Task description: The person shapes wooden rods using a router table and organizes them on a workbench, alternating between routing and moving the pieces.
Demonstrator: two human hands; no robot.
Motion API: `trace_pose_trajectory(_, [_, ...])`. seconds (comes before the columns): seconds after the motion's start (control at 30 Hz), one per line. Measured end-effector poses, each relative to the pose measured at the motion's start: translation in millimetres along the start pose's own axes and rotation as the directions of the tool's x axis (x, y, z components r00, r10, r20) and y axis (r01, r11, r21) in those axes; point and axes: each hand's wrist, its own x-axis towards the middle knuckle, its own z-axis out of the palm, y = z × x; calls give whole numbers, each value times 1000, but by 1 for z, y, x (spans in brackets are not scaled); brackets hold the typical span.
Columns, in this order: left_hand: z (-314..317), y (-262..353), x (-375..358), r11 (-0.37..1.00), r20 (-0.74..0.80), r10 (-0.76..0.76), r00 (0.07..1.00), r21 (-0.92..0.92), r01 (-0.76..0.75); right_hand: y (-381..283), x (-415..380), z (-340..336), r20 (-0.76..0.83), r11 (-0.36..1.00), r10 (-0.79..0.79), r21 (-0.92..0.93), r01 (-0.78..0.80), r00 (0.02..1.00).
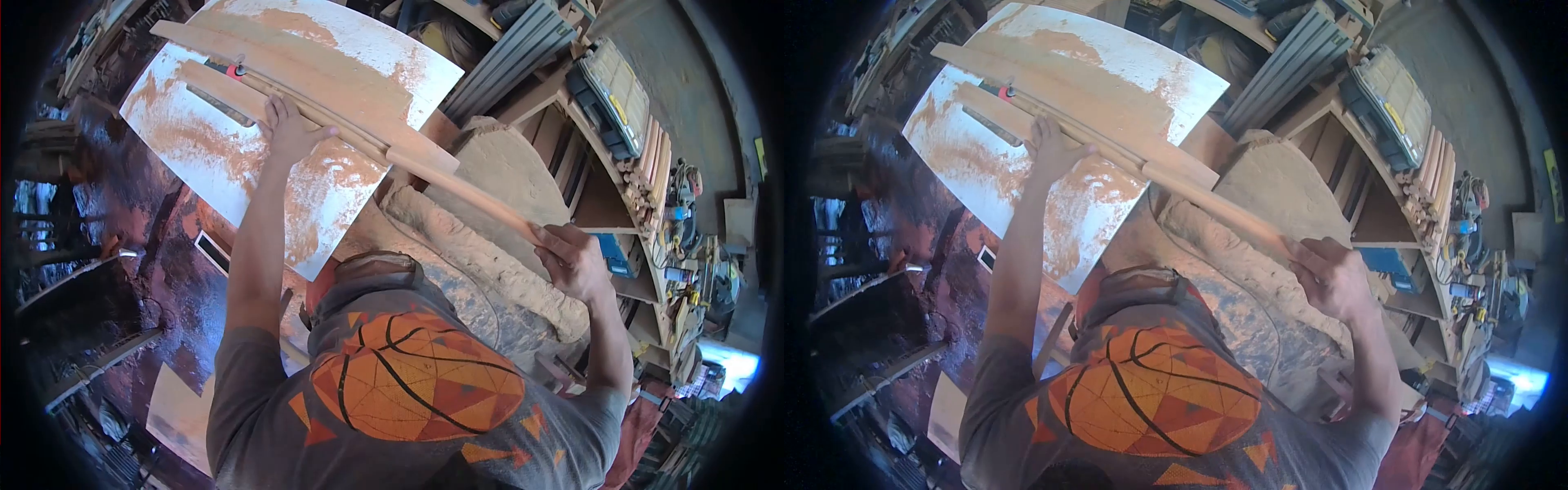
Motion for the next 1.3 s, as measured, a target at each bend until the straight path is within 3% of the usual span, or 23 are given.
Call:
trace_pose_trajectory(0.23, [-3,2,-5,1000,9,-2,1000,15,2,-3,12,-8,-18,999,-46,-14,46,999])
trace_pose_trajectory(0.6, [-13,3,0,999,3,-8,1000,38,8,-25,46,-28,79,978,-97,-179,110,992])
trace_pose_trajectory(0.73, [-15,-1,4,999,33,-23,999,30,22,-33,55,-34,166,985,-24,-167,52,986])
trace_pose_trajectory(0.97, [-22,-17,18,999,8,9,1000,-51,-9,-24,72,-23,118,980,-129,-139,145,985])
trace_pose_trajectory(1.3, [-28,-37,35,1000,-4,9,1000,-3,-9,-34,103,-28,232,984,-80,-138,114,970])
